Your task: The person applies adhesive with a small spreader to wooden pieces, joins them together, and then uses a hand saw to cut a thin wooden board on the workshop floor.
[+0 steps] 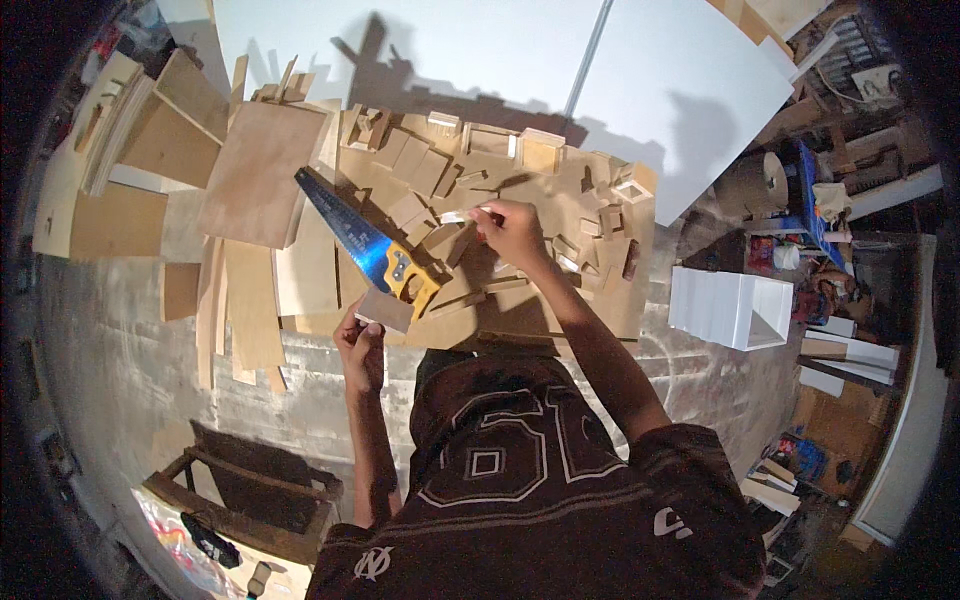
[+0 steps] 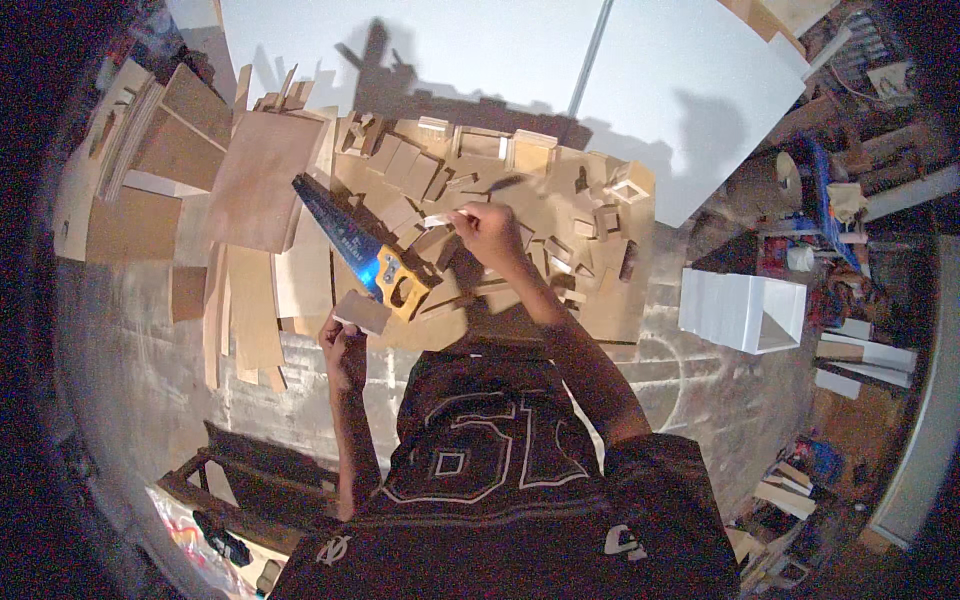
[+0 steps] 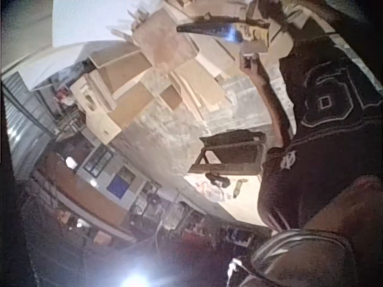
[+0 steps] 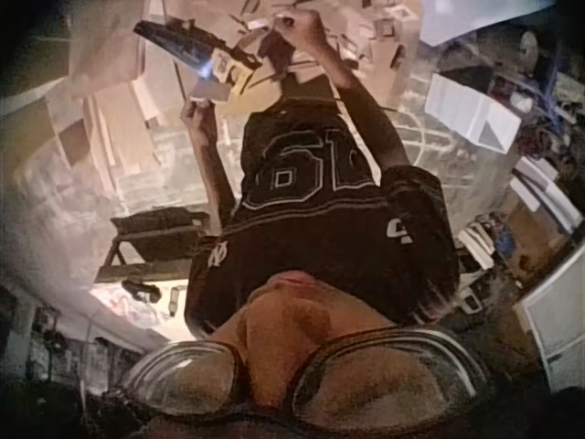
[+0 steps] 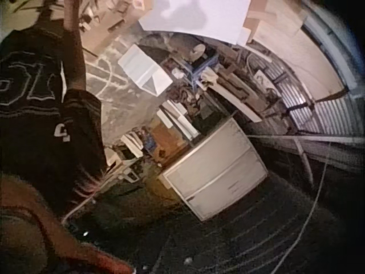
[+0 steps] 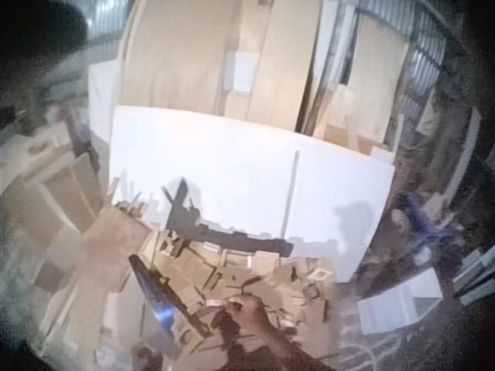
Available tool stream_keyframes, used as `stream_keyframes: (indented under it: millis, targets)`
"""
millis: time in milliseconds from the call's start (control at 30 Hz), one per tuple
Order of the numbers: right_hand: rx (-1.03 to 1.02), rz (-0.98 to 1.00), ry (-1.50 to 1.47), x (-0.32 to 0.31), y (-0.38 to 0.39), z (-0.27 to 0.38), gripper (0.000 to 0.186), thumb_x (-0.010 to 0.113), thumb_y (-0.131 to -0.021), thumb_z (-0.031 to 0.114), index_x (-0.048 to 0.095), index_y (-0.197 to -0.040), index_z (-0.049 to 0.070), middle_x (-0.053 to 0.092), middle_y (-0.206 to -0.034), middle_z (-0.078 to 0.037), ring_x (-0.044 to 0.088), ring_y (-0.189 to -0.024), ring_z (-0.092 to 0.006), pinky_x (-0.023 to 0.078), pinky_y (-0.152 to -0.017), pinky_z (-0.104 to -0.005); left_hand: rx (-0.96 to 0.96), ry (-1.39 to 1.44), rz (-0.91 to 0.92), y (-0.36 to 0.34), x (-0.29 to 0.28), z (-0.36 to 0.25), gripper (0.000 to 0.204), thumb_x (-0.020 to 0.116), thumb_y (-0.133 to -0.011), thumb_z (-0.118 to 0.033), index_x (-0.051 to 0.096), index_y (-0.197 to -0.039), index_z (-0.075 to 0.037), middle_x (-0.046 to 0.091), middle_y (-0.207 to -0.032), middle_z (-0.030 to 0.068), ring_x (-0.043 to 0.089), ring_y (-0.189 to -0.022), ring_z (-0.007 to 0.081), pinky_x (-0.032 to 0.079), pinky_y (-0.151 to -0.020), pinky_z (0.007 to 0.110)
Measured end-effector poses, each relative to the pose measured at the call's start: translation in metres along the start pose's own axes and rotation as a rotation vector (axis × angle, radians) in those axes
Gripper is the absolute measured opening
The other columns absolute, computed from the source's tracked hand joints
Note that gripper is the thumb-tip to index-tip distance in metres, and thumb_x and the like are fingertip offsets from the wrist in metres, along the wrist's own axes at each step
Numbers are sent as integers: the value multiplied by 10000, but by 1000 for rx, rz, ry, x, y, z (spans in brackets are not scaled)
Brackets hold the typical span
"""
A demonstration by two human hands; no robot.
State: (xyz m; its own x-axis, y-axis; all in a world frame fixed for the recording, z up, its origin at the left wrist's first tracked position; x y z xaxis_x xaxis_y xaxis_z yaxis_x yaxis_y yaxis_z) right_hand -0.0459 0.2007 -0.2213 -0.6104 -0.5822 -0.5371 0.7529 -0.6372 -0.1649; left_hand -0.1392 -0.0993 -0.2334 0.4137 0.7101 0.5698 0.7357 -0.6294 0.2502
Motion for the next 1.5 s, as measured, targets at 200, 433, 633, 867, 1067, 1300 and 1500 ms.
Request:
stream_keyframes:
  millis: [200,433,633,867,1067,1300,1500]
  targets:
    - [-76,-186,204,-6,-13,14,196,719,-818,204,656,-734,37,650,-688,-172,646,-601,-362,505,-564,-427,-12,-22,-47,20,-15,-2,525,688,-829,-120,568,-1299,83,654,-1175,98,611,-1085,169,461,-979,316]
    - [134,-63,453,-47,14,-18,337,705,-864,293,615,-691,19,609,-623,-167,624,-569,-354,472,-531,-427,-58,-36,-43,19,-5,9,527,693,-828,-127,571,-1293,89,665,-1157,105,620,-1074,181,455,-992,335]
    - [26,98,531,-6,17,-65,269,657,-895,284,659,-792,35,637,-729,-176,645,-681,-375,504,-604,-462,-134,-306,43,6,26,12,493,711,-832,-131,603,-1284,34,675,-1109,72,627,-1021,151,483,-924,312]
    - [-53,208,727,-4,27,-72,345,548,-964,374,678,-1132,103,682,-939,-184,677,-876,-381,527,-756,-531,-193,-489,130,5,64,38,384,727,-834,46,641,-1207,21,684,-1016,58,648,-928,137,517,-872,288]
    - [80,38,594,-85,38,-95,543,463,-997,484,604,-1271,37,687,-969,-218,685,-856,-392,548,-752,-494,-129,-730,285,7,116,73,410,769,-798,-25,661,-1193,9,722,-986,106,690,-910,163,542,-844,319]
    - [591,-188,194,-217,157,-144,286,682,-883,328,727,-1092,138,718,-877,-132,688,-721,-243,546,-716,-354,224,-1154,579,-7,207,132,549,775,-667,-170,682,-1191,-35,671,-1041,185,642,-994,327,489,-895,438]
    - [172,43,198,-205,203,-116,465,777,-813,271,640,-1229,114,638,-1213,-109,603,-1127,-283,525,-923,-406,463,-1491,893,-17,247,230,982,824,-627,-299,363,-1461,-62,654,-1102,157,611,-1045,370,421,-912,504]
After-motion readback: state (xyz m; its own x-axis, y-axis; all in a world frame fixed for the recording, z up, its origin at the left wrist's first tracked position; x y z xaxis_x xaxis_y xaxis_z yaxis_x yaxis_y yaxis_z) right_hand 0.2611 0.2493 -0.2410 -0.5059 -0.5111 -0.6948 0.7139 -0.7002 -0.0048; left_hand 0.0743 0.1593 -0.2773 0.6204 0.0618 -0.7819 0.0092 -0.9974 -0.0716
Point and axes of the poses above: each hand's wrist, its own y-axis away from the middle knuckle, its own x-axis out of the palm, z = x × y, the point moved 4 cm from there along -y, towards the middle knuckle
